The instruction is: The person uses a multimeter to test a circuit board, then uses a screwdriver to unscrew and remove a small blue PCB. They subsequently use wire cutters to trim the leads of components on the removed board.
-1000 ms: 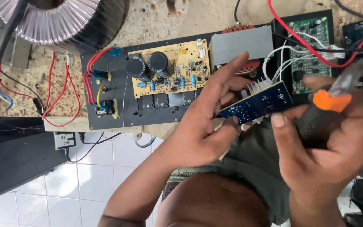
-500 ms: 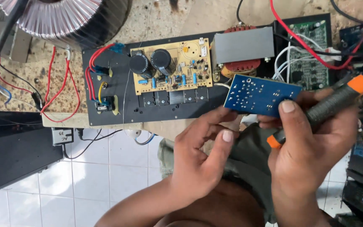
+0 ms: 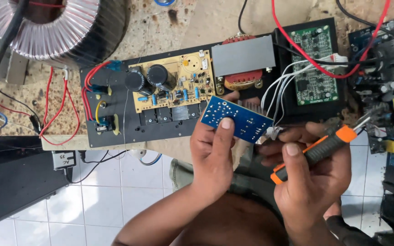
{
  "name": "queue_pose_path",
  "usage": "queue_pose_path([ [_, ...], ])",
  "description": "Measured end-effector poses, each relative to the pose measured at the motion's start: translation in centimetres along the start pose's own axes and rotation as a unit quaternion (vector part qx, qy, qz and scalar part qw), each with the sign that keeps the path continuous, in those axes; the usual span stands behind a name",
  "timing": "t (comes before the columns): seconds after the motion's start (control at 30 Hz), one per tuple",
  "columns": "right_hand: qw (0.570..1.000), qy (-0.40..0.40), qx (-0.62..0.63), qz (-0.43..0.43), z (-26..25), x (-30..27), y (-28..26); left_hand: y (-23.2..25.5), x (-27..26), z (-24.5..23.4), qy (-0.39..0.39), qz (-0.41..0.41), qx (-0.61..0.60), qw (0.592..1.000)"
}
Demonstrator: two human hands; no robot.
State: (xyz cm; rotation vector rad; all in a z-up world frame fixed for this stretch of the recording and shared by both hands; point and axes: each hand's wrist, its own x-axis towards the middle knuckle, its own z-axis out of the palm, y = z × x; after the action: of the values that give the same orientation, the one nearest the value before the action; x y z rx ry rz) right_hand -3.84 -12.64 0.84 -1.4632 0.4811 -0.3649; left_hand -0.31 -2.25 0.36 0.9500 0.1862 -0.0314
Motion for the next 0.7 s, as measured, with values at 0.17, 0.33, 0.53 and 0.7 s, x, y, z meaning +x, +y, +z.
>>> queue_pose_path([
  [0.17,0.999,0.0,-0.03,-0.026,-1.7,-0.2,1.6,-0.5,1.0,-0.1,-0.012,0.017,-0.098,0.995],
  [0.33,1.0,0.006,-0.013,-0.016,-2.9,-0.2,2.3,0.0,1.8,-0.5,-0.02,0.023,-0.076,0.997],
  [0.53,1.0,-0.021,0.001,0.0,-3.4,-0.6,3.1,-0.5,1.9,-1.1,-0.044,-0.03,-0.148,0.987],
  [0.7,0.999,-0.037,0.002,0.008,-3.3,-0.8,2.9,-0.5,2.0,-1.1,-0.054,-0.052,-0.182,0.98],
])
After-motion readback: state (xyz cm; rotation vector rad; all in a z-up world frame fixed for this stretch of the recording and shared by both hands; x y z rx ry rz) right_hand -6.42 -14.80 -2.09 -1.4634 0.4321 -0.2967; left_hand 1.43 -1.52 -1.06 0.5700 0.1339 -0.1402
